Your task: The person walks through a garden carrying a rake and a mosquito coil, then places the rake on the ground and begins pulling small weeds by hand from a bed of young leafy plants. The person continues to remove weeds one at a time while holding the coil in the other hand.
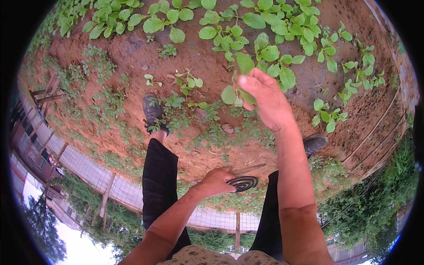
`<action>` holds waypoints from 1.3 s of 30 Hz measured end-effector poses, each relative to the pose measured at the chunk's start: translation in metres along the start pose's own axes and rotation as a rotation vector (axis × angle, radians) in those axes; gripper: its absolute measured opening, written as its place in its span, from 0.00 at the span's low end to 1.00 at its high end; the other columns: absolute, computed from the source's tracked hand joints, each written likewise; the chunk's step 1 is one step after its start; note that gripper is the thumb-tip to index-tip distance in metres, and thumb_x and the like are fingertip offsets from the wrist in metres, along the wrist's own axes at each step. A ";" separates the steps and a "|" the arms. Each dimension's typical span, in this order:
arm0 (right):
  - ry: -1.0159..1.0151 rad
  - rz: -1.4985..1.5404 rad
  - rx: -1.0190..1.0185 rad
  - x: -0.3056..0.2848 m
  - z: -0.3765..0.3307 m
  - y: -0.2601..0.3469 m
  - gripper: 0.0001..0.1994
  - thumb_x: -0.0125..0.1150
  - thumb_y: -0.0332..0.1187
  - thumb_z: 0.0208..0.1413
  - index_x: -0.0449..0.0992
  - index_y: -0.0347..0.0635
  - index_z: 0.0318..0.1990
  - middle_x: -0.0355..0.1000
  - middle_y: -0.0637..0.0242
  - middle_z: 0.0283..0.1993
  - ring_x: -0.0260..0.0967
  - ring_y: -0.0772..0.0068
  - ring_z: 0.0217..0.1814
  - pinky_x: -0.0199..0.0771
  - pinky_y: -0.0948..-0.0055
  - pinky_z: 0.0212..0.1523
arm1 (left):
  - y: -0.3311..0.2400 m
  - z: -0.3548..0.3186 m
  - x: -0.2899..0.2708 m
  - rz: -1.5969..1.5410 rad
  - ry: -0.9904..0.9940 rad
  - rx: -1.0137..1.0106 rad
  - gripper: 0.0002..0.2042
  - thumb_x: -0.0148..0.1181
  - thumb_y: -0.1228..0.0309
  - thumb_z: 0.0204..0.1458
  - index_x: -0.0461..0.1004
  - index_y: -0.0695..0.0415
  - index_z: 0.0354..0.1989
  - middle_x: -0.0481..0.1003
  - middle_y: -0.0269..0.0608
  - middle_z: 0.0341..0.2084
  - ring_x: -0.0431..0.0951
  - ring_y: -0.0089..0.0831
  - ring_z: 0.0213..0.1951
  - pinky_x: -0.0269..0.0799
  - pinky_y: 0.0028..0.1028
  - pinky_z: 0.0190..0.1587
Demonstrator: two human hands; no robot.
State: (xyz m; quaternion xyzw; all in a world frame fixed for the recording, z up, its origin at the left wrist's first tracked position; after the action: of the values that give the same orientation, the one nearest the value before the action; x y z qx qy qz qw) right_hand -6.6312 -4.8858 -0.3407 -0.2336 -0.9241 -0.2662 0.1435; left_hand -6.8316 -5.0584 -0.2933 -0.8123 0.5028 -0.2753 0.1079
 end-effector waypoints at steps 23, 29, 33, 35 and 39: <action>-0.011 0.284 0.033 0.024 -0.002 -0.015 0.07 0.60 0.31 0.56 0.76 0.43 0.41 0.72 0.75 0.34 0.50 0.86 0.21 0.52 0.81 0.21 | -0.004 -0.003 -0.002 0.016 -0.075 0.072 0.16 0.66 0.65 0.36 0.80 0.57 0.35 0.71 0.40 0.30 0.75 0.38 0.38 0.70 0.33 0.40; -0.090 0.258 -0.079 0.022 0.008 -0.026 0.03 0.57 0.30 0.55 0.75 0.43 0.35 0.70 0.74 0.30 0.56 0.82 0.21 0.56 0.78 0.23 | -0.002 -0.006 -0.002 0.058 -0.067 0.058 0.17 0.66 0.65 0.36 0.80 0.56 0.36 0.71 0.41 0.32 0.74 0.39 0.40 0.70 0.33 0.43; -0.128 0.169 -0.108 0.014 0.015 -0.033 0.04 0.56 0.32 0.55 0.75 0.43 0.32 0.69 0.76 0.28 0.61 0.82 0.24 0.59 0.78 0.26 | -0.007 -0.008 -0.003 0.080 -0.065 0.087 0.16 0.66 0.64 0.37 0.79 0.58 0.34 0.70 0.42 0.30 0.74 0.39 0.39 0.69 0.33 0.41; -0.206 -0.028 -0.104 0.014 0.020 -0.039 0.04 0.57 0.32 0.55 0.75 0.44 0.30 0.68 0.78 0.26 0.61 0.84 0.25 0.59 0.79 0.27 | -0.008 -0.008 -0.003 0.117 -0.060 0.094 0.14 0.66 0.64 0.37 0.79 0.58 0.33 0.69 0.42 0.29 0.73 0.38 0.39 0.69 0.34 0.40; -0.232 -0.333 -0.228 0.021 0.035 -0.054 0.05 0.58 0.33 0.55 0.77 0.43 0.32 0.69 0.80 0.26 0.62 0.87 0.29 0.62 0.80 0.31 | -0.007 -0.008 0.001 0.206 -0.049 0.106 0.13 0.65 0.64 0.38 0.79 0.57 0.31 0.69 0.41 0.30 0.74 0.40 0.39 0.70 0.35 0.40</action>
State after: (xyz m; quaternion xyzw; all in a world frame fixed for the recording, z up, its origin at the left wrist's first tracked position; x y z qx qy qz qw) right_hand -6.6813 -4.8996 -0.3839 -0.1217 -0.9241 -0.3603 -0.0371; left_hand -6.8300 -5.0556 -0.2833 -0.7559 0.5655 -0.2689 0.1910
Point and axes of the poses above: each hand's wrist, its own z-axis towards the middle knuckle, its own x-axis out of the palm, y = z × x, the point moved 4 cm from there along z, towards the middle knuckle
